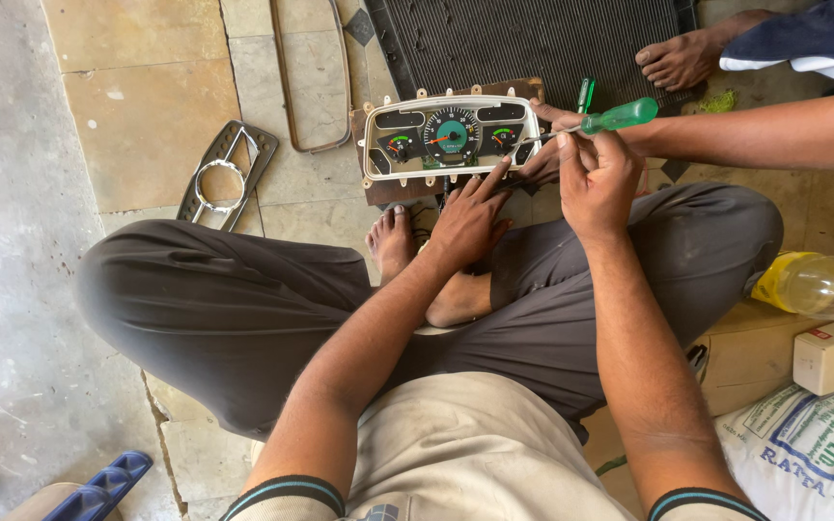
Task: The person sits on the floor and uses a green screwdriver to adjust and tighten screws on a vehicle instrument cluster. They manipulate the gauges and internal components, occasionally lifting the unit to inspect it, while a second person sits nearby.
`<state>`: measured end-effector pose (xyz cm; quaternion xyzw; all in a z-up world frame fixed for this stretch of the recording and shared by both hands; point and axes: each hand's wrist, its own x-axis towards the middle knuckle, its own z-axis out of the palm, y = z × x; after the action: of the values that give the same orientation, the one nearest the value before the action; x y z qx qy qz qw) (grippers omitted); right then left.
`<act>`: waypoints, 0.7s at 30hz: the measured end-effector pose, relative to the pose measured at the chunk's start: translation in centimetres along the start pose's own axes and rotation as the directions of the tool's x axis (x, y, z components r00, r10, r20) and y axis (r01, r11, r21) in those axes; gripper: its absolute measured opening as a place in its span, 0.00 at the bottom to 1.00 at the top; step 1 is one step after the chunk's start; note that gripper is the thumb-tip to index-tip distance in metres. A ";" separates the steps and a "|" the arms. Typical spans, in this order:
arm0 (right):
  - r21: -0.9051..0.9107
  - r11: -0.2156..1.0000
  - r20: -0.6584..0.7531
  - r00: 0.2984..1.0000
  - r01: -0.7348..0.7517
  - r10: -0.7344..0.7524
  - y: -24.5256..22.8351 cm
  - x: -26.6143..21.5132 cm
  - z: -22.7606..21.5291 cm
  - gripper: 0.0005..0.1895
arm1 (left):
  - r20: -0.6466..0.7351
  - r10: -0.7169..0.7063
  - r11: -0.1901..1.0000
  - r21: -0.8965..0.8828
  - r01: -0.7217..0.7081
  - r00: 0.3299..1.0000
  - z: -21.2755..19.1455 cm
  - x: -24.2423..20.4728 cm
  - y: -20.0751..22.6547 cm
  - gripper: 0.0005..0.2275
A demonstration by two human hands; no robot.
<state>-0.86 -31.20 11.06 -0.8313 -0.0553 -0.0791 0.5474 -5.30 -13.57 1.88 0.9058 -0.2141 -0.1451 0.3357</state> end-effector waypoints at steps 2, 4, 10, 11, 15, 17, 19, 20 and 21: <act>0.011 1.000 0.001 1.000 -0.021 0.021 -0.1 0.0 0.0 0.07 | -0.003 0.004 1.000 -0.001 -0.004 1.000 0.0 0.0 0.0 0.22; -0.002 1.000 -0.007 1.000 -0.010 0.010 0.0 0.1 0.0 0.07 | -0.007 0.007 1.000 -0.002 -0.007 1.000 0.0 0.0 -0.1 0.22; 0.022 1.000 -0.019 1.000 -0.003 0.003 0.4 0.4 0.3 0.07 | -0.015 0.012 1.000 -0.005 -0.012 1.000 0.0 0.0 -0.1 0.23; 0.031 0.999 -0.018 1.000 0.005 -0.005 0.4 0.4 0.4 0.07 | -0.012 0.010 1.000 -0.005 -0.010 1.000 0.0 0.0 -0.1 0.22; 0.031 1.000 -0.011 1.000 -0.002 0.002 0.5 0.7 0.6 0.07 | -0.020 0.015 1.000 -0.005 -0.015 1.000 0.3 0.0 -0.2 0.21; 0.057 0.998 0.003 1.000 0.002 -0.003 0.5 0.8 0.6 0.07 | -0.055 0.028 0.998 -0.055 -0.031 0.998 0.4 0.1 -0.4 0.19; 0.023 0.999 -0.005 1.000 0.030 -0.030 0.4 0.9 0.6 0.07 | -0.085 -0.038 0.994 -0.108 0.029 0.996 0.2 0.3 -0.7 0.16; 0.006 0.999 -0.009 0.999 0.043 -0.043 0.4 1.0 0.6 0.07 | -0.096 -0.110 0.986 -0.138 0.097 0.989 0.0 0.5 -0.9 0.15; 0.015 0.999 -0.003 0.999 0.047 -0.047 0.4 1.0 0.6 0.07 | -0.101 -0.181 0.972 -0.168 0.163 0.978 -0.2 0.7 -1.1 0.13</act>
<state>0.27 -30.78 10.63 -0.8255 -0.0750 -0.0926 0.5517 -4.32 -13.00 1.20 0.8982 -0.1026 -0.1374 0.4048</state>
